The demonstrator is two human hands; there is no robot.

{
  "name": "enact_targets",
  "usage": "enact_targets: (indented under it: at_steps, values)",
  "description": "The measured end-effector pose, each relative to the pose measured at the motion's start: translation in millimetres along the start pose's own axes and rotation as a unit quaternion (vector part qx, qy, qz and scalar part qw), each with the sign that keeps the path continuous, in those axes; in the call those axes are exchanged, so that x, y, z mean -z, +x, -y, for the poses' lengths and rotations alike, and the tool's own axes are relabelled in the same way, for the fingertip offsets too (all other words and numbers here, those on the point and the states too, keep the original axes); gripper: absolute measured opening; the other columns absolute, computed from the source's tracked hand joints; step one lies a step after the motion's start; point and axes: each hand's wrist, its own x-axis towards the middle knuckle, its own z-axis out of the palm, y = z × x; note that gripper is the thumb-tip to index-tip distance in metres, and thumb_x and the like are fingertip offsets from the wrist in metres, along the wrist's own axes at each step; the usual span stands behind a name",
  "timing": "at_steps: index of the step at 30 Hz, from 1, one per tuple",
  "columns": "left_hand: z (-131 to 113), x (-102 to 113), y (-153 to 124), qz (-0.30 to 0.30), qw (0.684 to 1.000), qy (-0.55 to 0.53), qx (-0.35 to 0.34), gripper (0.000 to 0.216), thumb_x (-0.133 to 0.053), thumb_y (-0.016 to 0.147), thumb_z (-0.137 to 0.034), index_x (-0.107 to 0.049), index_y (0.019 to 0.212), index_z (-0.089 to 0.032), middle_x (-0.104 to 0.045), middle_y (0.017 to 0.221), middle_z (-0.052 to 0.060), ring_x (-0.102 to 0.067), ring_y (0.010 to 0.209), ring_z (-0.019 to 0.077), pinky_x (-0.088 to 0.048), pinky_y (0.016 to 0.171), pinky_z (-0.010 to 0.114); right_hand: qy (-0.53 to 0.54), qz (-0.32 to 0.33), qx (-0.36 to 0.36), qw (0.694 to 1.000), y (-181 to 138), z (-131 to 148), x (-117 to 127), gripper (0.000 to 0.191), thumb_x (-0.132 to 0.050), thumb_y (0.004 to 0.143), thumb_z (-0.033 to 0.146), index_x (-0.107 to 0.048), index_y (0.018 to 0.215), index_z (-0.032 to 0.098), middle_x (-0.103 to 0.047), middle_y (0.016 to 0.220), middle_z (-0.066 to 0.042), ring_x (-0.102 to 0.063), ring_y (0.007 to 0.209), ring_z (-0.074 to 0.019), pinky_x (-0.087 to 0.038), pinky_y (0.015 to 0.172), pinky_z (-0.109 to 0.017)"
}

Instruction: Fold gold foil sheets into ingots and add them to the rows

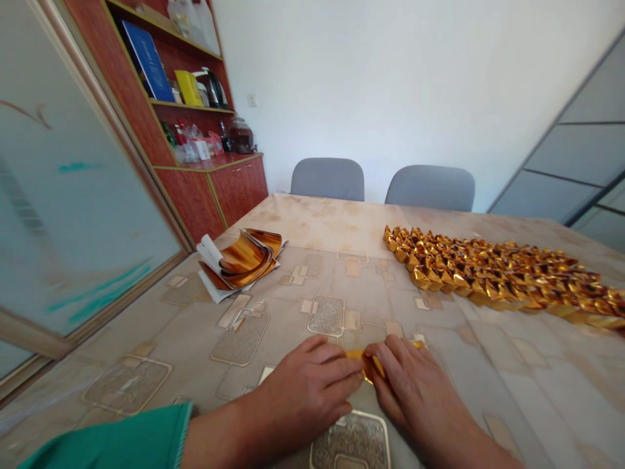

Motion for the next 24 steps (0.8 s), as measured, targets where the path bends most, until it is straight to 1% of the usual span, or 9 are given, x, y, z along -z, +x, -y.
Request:
enact_targets:
  at_steps: [4, 6, 8, 11, 13, 15, 18, 20, 24]
  values:
    - [2.7, -1.3, -1.0, -0.031, 0.999, 0.012, 0.025, 0.018, -0.054, 0.097, -0.028, -0.063, 0.113, -0.022, -0.072, 0.11, 0.0, -0.059, 0.097, 0.019, -0.036, 0.101, 0.042, 0.027, 0.029, -0.011, 0.999, 0.8, 0.5, 5.4, 0.021, -0.056, 0.08, 0.006, -0.061, 0.094, 0.021, -0.062, 0.085, -0.006, -0.06, 0.076, -0.0237, -0.039, 0.065, -0.032]
    - [5.2, -0.1, 3.7, -0.041, 0.999, 0.024, 0.023, 0.015, -0.054, 0.098, -0.026, -0.064, 0.108, -0.023, -0.073, 0.102, -0.001, -0.059, 0.093, 0.0183, -0.032, 0.105, 0.045, 0.036, 0.035, -0.018, 0.999, 1.2, 1.8, 8.0, 0.019, -0.056, 0.08, 0.007, -0.061, 0.092, 0.021, -0.062, 0.085, -0.005, -0.059, 0.076, -0.0237, -0.038, 0.066, -0.033]
    - [8.4, 1.4, 11.7, -0.03, 0.999, 0.037, 0.006, 0.011, -0.056, 0.097, -0.025, -0.065, 0.102, -0.023, -0.072, 0.088, -0.002, -0.058, 0.087, 0.0174, -0.033, 0.104, 0.044, 0.046, 0.037, -0.026, 0.998, 1.7, 3.7, 10.9, 0.015, -0.059, 0.08, 0.01, -0.06, 0.09, 0.021, -0.062, 0.085, -0.005, -0.058, 0.076, -0.0241, -0.038, 0.066, -0.033]
    - [13.7, 1.6, 24.3, 0.001, 0.998, 0.061, -0.031, 0.015, -0.056, 0.097, -0.025, -0.065, 0.087, -0.019, -0.065, 0.076, 0.0, -0.056, 0.077, 0.0166, -0.044, 0.087, 0.036, 0.059, 0.05, -0.038, 0.996, 2.8, 6.5, 15.4, 0.01, -0.063, 0.079, 0.017, -0.06, 0.087, 0.022, -0.061, 0.085, -0.004, -0.058, 0.077, -0.0248, -0.037, 0.066, -0.034]
    - [16.6, -0.4, 29.5, -0.003, 0.995, 0.082, -0.053, 0.02, -0.053, 0.097, -0.022, -0.064, 0.08, -0.017, -0.063, 0.073, 0.001, -0.054, 0.072, 0.0165, -0.045, 0.077, 0.033, 0.058, 0.057, -0.045, 0.996, 3.9, 7.5, 17.2, 0.008, -0.064, 0.08, 0.02, -0.06, 0.087, 0.022, -0.061, 0.085, -0.004, -0.058, 0.077, -0.0254, -0.038, 0.066, -0.034]
    - [18.2, -3.2, 31.5, -0.018, 0.993, 0.094, -0.063, 0.022, -0.05, 0.097, -0.019, -0.064, 0.08, -0.017, -0.062, 0.072, 0.001, -0.053, 0.068, 0.0165, -0.045, 0.073, 0.032, 0.052, 0.057, -0.047, 0.996, 4.6, 7.2, 17.0, 0.007, -0.064, 0.081, 0.019, -0.06, 0.087, 0.022, -0.061, 0.085, -0.004, -0.058, 0.076, -0.0247, -0.038, 0.065, -0.033]
    - [17.9, -5.6, 32.1, -0.045, 0.993, 0.097, -0.048, 0.026, -0.048, 0.097, -0.019, -0.062, 0.076, -0.017, -0.06, 0.069, 0.001, -0.051, 0.064, 0.016, -0.044, 0.066, 0.031, 0.03, 0.035, -0.029, 0.999, 4.7, 4.5, 14.0, 0.01, -0.062, 0.083, 0.012, -0.062, 0.087, 0.022, -0.061, 0.084, -0.003, -0.058, 0.073, -0.0221, -0.037, 0.064, -0.032]
    - [16.3, -4.7, 33.1, -0.059, 0.994, 0.093, -0.028, 0.029, -0.047, 0.097, -0.018, -0.059, 0.071, -0.017, -0.059, 0.067, 0.001, -0.051, 0.063, 0.0159, -0.043, 0.062, 0.03, 0.005, 0.002, -0.007, 1.0, 4.5, 2.5, 12.8, 0.013, -0.062, 0.085, 0.01, -0.062, 0.084, 0.022, -0.061, 0.08, -0.002, -0.057, 0.072, -0.0212, -0.037, 0.064, -0.031]
    - [15.9, 1.2, 35.5, -0.073, 0.996, 0.055, 0.003, 0.03, -0.048, 0.098, -0.024, -0.062, 0.072, -0.017, -0.061, 0.067, 0.001, -0.053, 0.064, 0.0153, -0.043, 0.061, 0.029, 0.005, -0.054, 0.022, 0.998, 4.6, 1.6, 18.6, 0.011, -0.061, 0.09, 0.015, -0.063, 0.082, 0.023, -0.061, 0.078, -0.002, -0.054, 0.073, -0.0209, -0.035, 0.064, -0.031]
